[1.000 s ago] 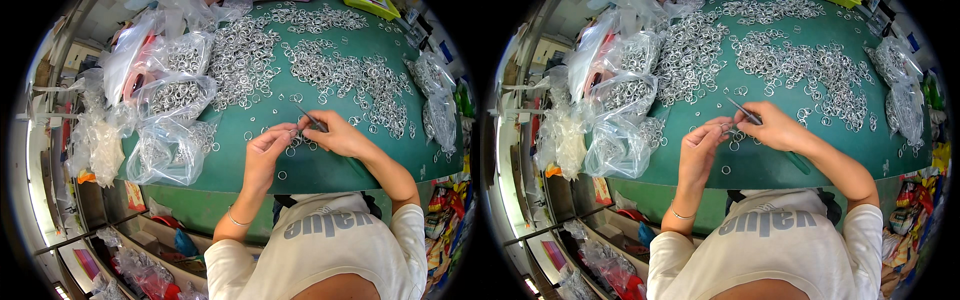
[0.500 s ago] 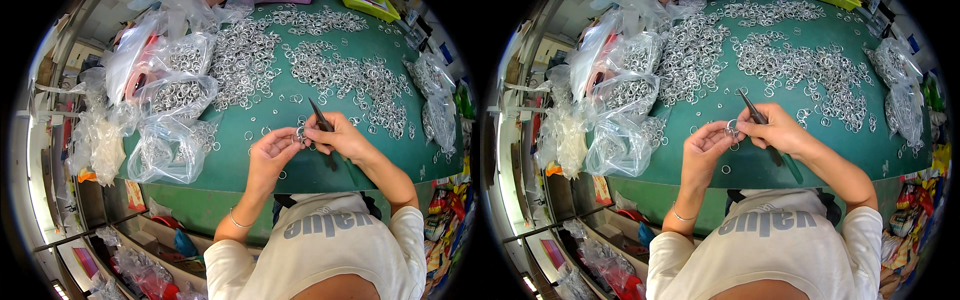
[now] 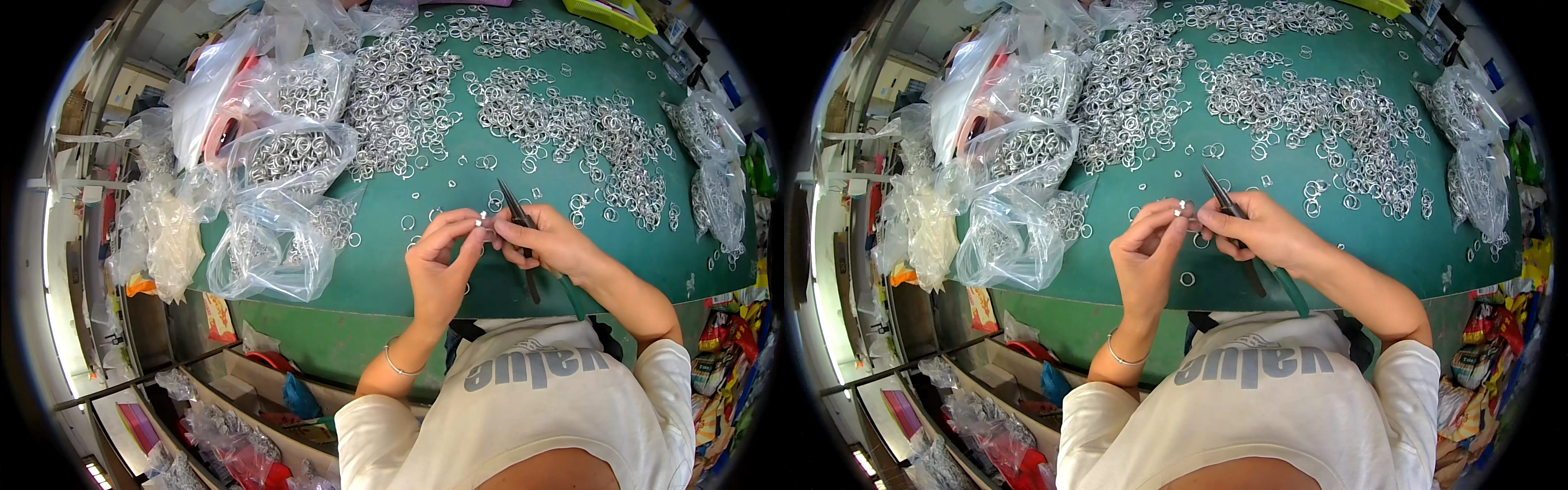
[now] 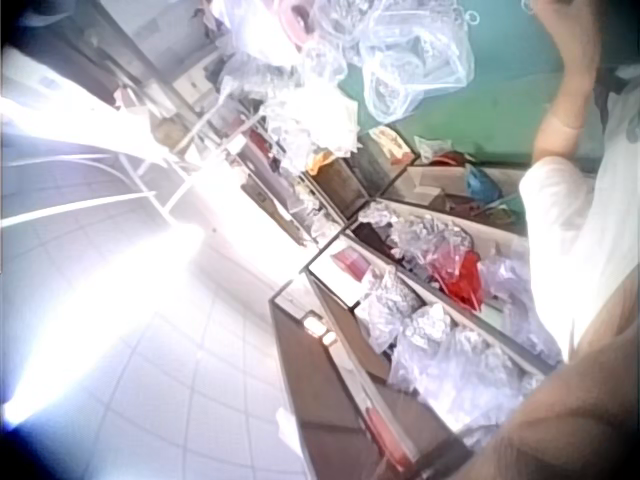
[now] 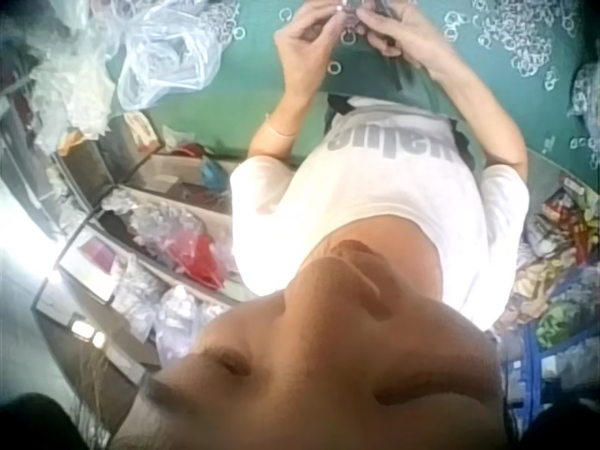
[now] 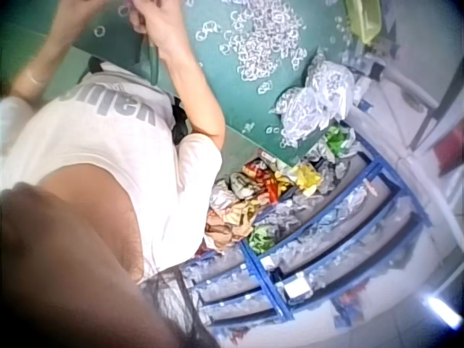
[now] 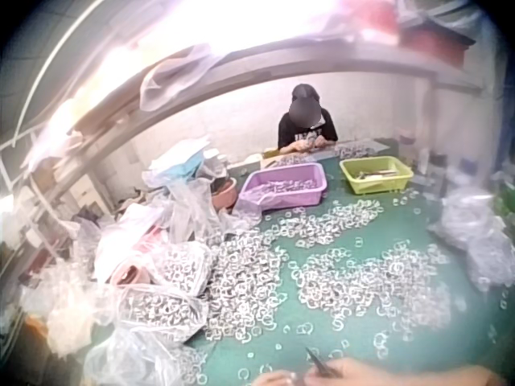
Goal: The person picks through small metal rings on a table by hand and joins them together using a pair of pliers.
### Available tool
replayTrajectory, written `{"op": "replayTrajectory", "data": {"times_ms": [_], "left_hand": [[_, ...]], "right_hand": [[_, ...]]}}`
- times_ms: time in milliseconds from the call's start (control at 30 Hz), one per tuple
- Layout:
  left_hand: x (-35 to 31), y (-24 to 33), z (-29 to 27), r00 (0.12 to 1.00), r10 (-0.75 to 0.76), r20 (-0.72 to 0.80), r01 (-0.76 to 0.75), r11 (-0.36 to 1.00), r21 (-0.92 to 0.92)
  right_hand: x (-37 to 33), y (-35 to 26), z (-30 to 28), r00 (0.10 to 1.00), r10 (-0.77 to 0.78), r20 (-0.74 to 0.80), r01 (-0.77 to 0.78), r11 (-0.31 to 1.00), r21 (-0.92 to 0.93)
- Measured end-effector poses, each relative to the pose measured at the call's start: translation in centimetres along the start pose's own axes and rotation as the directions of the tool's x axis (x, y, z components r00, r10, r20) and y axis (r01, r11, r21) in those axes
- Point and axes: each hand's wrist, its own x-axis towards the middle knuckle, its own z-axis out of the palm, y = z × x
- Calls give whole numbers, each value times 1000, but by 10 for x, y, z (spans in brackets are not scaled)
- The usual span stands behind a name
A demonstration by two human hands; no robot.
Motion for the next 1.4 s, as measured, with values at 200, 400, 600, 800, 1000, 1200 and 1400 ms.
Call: {"op": "replayTrajectory", "data": {"times_ms": [200,400,600,800,1000,1200,1400], "left_hand": [[1,8,2,997,1,-82,4,999,54],[-2,9,-1,1000,-17,16,16,999,51],[-2,8,-1,969,-170,182,148,981,128],[-11,-7,0,968,-231,97,231,973,7],[-15,-21,-4,969,-166,181,154,985,79],[-16,-18,-1,969,-182,169,162,979,123],[-17,-17,2,982,-123,146,101,984,149]], "right_hand": [[-11,-3,7,946,-324,-34,179,602,-778],[-8,12,5,920,-392,19,147,300,-942],[-5,17,6,847,-525,87,251,250,-935],[4,39,-2,728,-673,131,408,271,-872],[1,53,-9,653,-727,215,208,-101,-973],[4,56,-17,608,-768,203,245,-62,-968],[4,47,-11,612,-767,193,201,-85,-976]]}}
